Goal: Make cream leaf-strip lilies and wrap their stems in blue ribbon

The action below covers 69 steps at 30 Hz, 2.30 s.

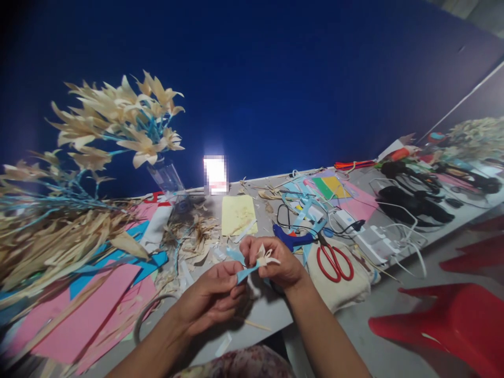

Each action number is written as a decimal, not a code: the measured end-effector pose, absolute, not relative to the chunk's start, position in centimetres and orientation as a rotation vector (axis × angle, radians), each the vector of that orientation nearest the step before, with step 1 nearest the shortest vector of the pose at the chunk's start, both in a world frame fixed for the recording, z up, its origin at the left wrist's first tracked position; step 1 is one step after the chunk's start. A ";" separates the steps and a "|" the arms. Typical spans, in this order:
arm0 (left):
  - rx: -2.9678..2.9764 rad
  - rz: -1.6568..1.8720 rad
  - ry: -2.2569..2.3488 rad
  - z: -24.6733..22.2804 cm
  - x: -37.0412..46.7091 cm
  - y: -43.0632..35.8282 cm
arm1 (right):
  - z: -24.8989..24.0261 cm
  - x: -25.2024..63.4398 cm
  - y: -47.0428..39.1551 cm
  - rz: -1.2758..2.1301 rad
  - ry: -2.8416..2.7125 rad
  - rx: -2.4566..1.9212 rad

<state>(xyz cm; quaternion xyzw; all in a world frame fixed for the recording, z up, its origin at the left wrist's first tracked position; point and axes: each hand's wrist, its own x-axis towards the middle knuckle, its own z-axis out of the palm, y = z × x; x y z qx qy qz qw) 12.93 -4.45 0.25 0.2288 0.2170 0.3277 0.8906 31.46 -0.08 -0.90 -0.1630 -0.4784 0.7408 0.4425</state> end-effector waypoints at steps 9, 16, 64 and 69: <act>1.206 1.099 1.004 2.0 12.6 -5.4 | -0.4 31.2 0.1 1.842 -1.122 -0.384; 1.467 1.200 1.130 2.3 12.3 -5.9 | -0.1 30.5 0.0 1.836 -0.999 -0.461; 1.804 1.487 1.082 1.0 12.4 -5.4 | 0.1 27.9 -0.8 1.534 -0.761 -0.923; 1.378 1.265 1.201 1.1 12.4 -5.1 | 0.0 28.9 -1.2 1.677 -0.793 -0.817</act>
